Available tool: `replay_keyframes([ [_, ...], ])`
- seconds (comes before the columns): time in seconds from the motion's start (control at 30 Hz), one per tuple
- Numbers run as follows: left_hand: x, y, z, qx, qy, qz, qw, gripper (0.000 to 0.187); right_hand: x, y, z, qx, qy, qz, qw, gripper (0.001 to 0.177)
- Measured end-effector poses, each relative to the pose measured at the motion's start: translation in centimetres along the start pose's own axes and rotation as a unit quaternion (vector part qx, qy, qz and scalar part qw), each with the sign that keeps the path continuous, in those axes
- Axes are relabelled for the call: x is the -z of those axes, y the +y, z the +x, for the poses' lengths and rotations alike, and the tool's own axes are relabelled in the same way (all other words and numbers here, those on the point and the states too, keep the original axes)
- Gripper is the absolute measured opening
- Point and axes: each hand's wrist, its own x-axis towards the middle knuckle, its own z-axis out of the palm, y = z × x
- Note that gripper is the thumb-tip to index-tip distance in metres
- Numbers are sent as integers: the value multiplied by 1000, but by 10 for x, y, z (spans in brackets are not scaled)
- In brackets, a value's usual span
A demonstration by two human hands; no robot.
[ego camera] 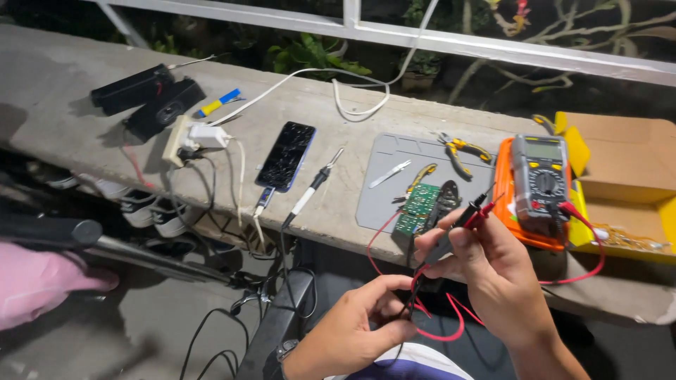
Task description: The person retrieves a multimeter from a yellow box and connects the test leads to the device. They then use the multimeter probes to test a small electronic component and a circuit board on a workbench.
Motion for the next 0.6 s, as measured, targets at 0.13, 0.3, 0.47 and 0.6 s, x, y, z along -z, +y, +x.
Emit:
replay_keyframes([
  [0.13, 0, 9, 1, 101, -3, -22, 995, 29, 14, 0, 2, -28, 25, 32, 999, 27],
  [0.3, -4, 24, 3, 104, -25, 193, 975, 15, 22, -5, -5, -32, 2, -20, 999, 20],
  [0.47, -7, 21, 8, -81, -56, 274, 957, 15, 28, -12, -14, -52, -67, -100, 991, 13],
  [0.6, -10, 31, 17, -202, -28, 237, 950, 7, 38, -19, -21, -98, -140, -204, 964, 13],
])
